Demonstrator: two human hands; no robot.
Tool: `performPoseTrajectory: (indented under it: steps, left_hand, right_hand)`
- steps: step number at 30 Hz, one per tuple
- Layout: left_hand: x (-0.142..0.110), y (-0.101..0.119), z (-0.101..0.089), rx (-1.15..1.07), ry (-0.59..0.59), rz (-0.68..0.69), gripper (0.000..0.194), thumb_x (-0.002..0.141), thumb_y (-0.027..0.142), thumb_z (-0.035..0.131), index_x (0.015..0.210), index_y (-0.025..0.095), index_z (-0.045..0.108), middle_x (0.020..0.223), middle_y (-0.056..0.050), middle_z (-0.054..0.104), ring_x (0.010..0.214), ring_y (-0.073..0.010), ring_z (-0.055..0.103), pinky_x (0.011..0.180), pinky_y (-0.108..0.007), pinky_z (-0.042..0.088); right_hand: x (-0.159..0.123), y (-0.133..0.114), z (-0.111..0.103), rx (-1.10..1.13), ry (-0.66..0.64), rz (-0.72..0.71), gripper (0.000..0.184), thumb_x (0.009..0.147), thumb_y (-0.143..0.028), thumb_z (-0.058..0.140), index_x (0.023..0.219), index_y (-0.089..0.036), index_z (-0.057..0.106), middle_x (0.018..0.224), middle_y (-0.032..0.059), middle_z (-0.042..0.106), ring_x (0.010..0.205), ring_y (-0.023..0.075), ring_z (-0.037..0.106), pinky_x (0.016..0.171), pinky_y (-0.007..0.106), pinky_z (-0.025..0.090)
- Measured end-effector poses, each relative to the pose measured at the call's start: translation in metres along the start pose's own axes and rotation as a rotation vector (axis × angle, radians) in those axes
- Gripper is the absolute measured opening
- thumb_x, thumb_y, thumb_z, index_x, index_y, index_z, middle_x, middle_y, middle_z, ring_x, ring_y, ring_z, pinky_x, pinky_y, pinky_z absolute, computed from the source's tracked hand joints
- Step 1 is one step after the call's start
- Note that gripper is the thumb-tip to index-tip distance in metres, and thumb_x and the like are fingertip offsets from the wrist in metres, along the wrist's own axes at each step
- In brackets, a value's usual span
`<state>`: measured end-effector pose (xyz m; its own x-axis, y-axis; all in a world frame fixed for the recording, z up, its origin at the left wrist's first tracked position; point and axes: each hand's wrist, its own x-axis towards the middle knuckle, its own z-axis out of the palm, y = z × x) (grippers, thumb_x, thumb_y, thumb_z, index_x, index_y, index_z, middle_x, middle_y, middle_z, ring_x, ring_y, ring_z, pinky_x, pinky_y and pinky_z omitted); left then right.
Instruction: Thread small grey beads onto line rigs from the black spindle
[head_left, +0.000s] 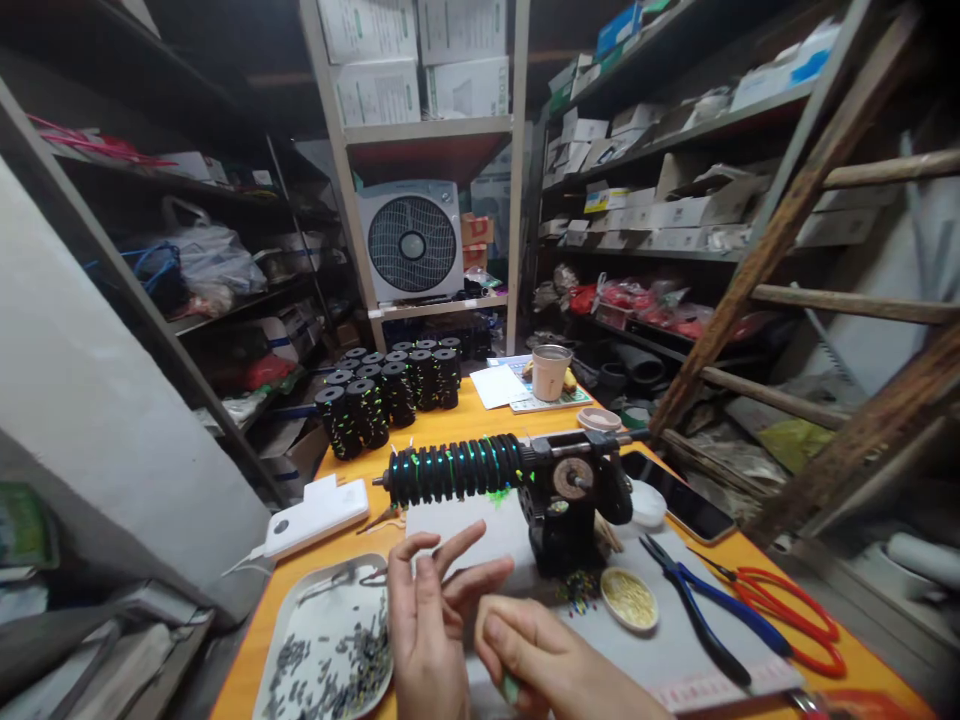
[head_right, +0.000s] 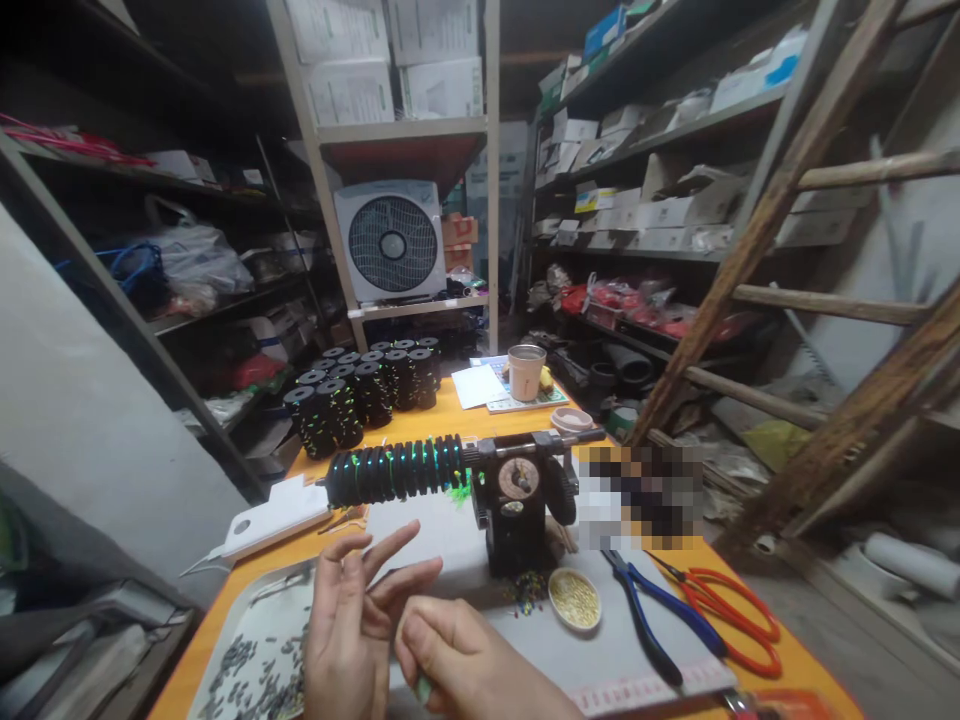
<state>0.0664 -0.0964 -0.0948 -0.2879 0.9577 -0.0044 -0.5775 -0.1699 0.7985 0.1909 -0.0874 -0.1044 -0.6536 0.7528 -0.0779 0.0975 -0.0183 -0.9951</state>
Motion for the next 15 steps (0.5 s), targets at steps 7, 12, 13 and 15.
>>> performPoseTrajectory:
  steps: [7,12,13,15]
  left_hand:
    - [-0.001,0.004,-0.003,-0.037,-0.254,-0.235,0.039,0.080,0.036,0.072,0.112,0.019,0.061,0.130,-0.016,0.065,0.107,-0.0307,0.067,0.088,-0.037,0.052]
    - [0.006,0.005,0.008,0.084,-0.359,-0.377,0.049,0.085,0.034,0.067,0.130,0.022,0.055,0.116,-0.014,0.070,0.077,-0.0230,0.072,0.051,-0.026,0.047]
    - [0.009,0.004,0.011,0.087,-0.377,-0.411,0.045,0.086,0.034,0.066,0.128,0.020,0.057,0.095,-0.010,0.073,0.060,-0.0162,0.067,0.050,-0.024,0.045]
    - [0.013,0.002,0.015,0.053,-0.414,-0.463,0.035,0.086,0.036,0.067,0.111,0.013,0.065,0.053,0.005,0.053,0.039,-0.0054,0.045,0.052,-0.023,0.045]
  right_hand:
    - [-0.013,-0.007,-0.001,-0.369,0.157,0.003,0.036,0.099,-0.043,0.035,0.086,-0.019,0.059,0.082,0.0041,0.055,0.078,0.0180,0.047,0.073,0.029,0.036]
    - [-0.015,-0.004,-0.002,-0.504,0.156,-0.027,0.017,0.087,-0.022,0.049,0.085,-0.016,0.065,0.075,0.0063,0.061,0.059,0.0148,0.041,0.058,0.029,0.029]
    - [-0.018,-0.003,-0.005,-0.513,0.162,-0.034,0.015,0.085,-0.019,0.052,0.083,-0.015,0.066,0.075,0.0063,0.062,0.059,0.0145,0.042,0.058,0.028,0.029]
    - [-0.028,-0.003,-0.013,-0.506,0.176,-0.042,0.011,0.082,-0.021,0.058,0.082,-0.017,0.068,0.071,0.0039,0.063,0.057,0.0138,0.044,0.056,0.026,0.030]
